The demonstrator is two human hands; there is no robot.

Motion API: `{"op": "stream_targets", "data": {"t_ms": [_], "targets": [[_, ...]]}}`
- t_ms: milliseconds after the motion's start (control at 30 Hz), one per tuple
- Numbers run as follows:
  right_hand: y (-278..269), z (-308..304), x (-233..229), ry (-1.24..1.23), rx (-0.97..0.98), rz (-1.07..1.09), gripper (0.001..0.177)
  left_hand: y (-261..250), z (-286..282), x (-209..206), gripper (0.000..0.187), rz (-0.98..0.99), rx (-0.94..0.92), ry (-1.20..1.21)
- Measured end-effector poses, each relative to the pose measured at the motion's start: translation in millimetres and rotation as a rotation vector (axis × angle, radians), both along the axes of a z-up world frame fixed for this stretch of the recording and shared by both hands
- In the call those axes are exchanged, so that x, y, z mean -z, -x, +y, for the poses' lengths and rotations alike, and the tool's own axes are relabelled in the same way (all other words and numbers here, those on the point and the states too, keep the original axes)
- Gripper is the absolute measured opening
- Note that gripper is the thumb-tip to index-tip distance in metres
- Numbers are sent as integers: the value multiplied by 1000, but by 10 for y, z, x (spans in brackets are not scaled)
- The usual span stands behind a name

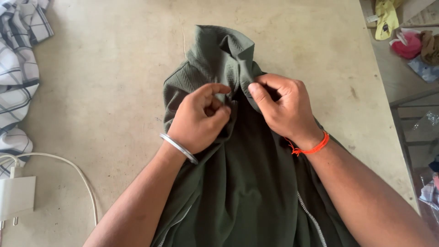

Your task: The person places a green short-sleeve button-up shirt on a table and spreads it flat with the collar at the top. They fasten the shirt's buttons one by one by hand, working from the collar down the front placket toward the bottom hem.

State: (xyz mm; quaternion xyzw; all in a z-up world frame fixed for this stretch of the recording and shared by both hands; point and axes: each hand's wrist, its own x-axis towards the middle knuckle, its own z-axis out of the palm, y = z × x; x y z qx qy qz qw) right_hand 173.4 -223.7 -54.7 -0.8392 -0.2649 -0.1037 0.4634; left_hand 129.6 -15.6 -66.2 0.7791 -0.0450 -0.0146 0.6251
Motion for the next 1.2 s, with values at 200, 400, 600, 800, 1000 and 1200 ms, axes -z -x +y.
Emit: {"op": "stream_targets", "data": {"t_ms": [200,400,600,800,1000,1200], "targets": [[-75,-73,52,-165,81,204,12,113,-80,-462,69,121,-105,-507],[-47,-40,52,-198,-15,102,13,102,3,-383,50,4,-118,-530],[-47,-35,65,-140,-65,-143,15,51,249,-491,26,143,72,-578],[-5,16,25,-208,-51,39,16,59,327,-514,14,50,-153,-224],[-34,44,69,-189,80,13,17,29,266,-587,35,-144,-43,-146],[34,22,-13,-121,-122,-134,26,-241,-61,-909,41,16,-29,-927]]}}
